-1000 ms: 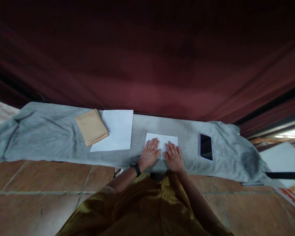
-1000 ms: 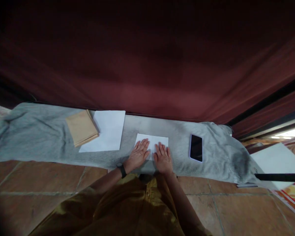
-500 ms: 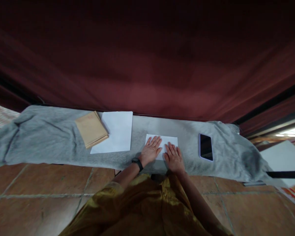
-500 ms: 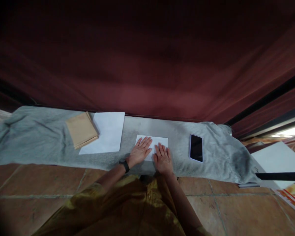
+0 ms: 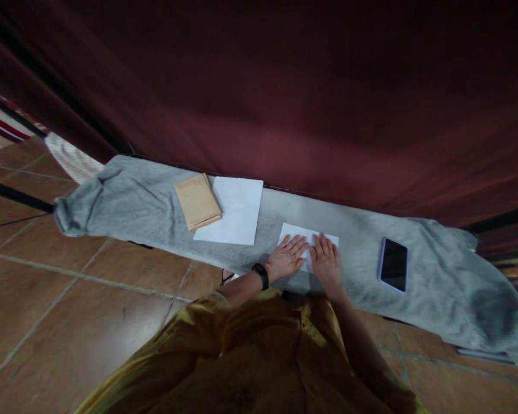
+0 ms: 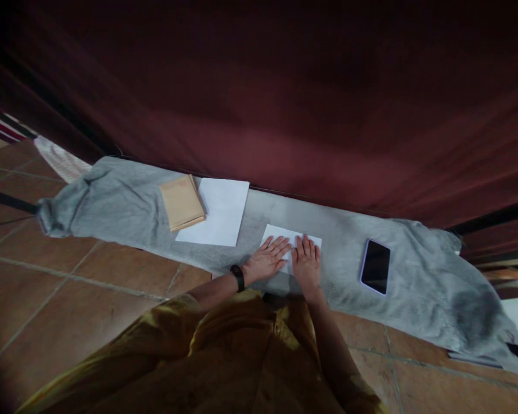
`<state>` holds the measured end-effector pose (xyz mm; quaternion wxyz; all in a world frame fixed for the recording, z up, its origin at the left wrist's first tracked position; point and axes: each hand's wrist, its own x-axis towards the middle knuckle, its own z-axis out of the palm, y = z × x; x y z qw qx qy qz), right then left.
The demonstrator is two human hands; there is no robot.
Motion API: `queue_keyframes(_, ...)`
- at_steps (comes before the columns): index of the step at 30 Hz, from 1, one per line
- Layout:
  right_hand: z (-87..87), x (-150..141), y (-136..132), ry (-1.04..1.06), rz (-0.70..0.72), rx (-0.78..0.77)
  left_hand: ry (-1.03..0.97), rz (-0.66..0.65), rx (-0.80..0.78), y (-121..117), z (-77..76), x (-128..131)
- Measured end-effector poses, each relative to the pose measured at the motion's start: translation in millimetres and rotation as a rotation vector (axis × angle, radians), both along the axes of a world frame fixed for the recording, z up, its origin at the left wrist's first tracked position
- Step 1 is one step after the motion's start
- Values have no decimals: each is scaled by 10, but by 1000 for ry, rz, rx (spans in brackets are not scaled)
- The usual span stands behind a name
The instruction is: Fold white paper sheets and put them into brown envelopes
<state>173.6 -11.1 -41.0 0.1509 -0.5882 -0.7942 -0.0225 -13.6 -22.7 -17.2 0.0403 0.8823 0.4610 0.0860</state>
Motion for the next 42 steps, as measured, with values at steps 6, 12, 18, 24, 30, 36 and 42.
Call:
queue_keyframes(6,-75,118,29,-9,-74,53,21,-7,-10,-13,51,19)
queue_keyframes(12,-89,235,23,8,-144,48,-2,10,-25,3,2,28)
queue_keyframes(18,-36,209,9,12,-189,-6,-81,76,6,1,-75,-43)
queue_keyframes(24,-2,170,19,23,-215,-2,-91,267,22,4,-119,-197)
queue_keyframes(30,29,236,-20,68,-249,5,-70,373,38,-30,-140,-326)
queue_keyframes(36,181,352,-136,163,-404,-27,-88,394,81,-45,-172,-322)
queue_keyframes(42,298,315,-134,360,-509,-220,-98,385,85,-51,-157,-308)
